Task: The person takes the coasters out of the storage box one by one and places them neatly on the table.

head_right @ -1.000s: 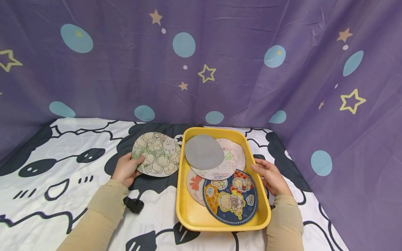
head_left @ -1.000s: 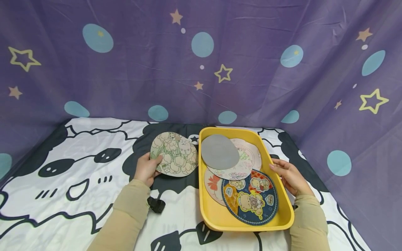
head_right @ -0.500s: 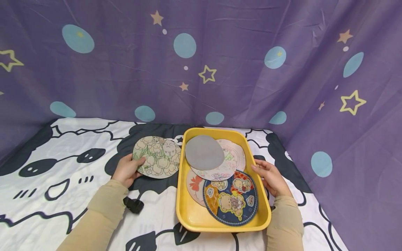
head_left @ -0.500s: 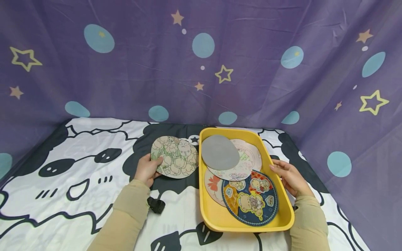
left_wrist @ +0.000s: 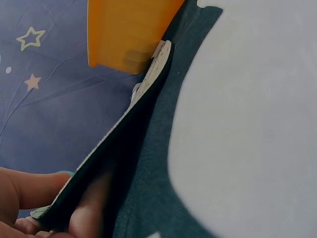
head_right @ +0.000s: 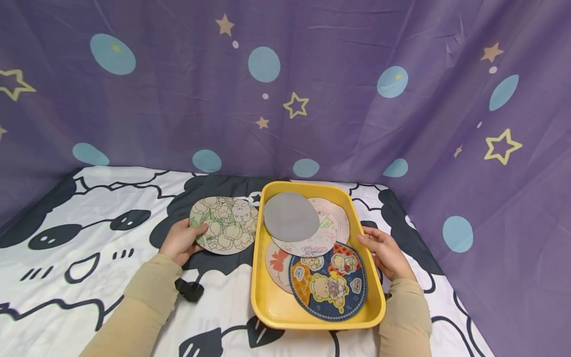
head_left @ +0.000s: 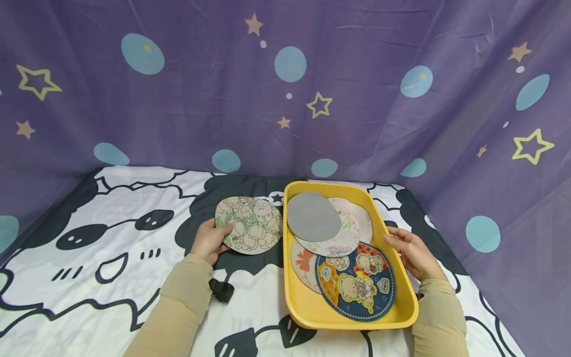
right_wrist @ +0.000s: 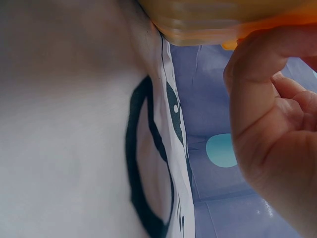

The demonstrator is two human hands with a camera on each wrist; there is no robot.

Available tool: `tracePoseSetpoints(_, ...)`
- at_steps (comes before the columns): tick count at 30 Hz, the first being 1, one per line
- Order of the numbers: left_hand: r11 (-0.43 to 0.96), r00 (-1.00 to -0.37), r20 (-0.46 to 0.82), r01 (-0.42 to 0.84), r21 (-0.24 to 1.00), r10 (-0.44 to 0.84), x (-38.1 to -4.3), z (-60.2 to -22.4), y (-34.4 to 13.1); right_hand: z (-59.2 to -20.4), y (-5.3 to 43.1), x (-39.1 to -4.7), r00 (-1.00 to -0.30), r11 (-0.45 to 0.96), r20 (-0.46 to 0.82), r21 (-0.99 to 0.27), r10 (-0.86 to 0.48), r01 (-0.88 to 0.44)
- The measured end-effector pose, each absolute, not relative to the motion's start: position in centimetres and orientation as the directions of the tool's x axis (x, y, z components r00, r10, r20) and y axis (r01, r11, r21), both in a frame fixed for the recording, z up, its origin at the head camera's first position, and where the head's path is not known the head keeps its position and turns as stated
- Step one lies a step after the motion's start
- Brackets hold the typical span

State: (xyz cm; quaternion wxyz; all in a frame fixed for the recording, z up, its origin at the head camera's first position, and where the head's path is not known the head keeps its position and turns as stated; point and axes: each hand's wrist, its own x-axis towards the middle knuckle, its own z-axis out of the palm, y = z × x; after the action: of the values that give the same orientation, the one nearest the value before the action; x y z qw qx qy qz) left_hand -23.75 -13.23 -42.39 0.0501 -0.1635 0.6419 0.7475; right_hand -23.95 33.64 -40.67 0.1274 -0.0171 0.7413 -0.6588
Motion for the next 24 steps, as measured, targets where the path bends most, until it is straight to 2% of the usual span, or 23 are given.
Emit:
tracePoseSetpoints(15, -0.151, -0.942, -0.323, -0.307, 0.940, -0.092, -23.9, -41.9, -13.4, -40.7, 33.6, -24.1, -0.969, 0.141, -0.169, -0.980, -0.181, 0.144)
tracePoseSetpoints(24, -0.055, -0.945, -0.318, -0.314, 0.948, -0.077, -23.9, -40.9, -13.3, -40.9, 33.7, -24.1, -0.969, 0.160, -0.171, -0.977, -0.180, 0.143)
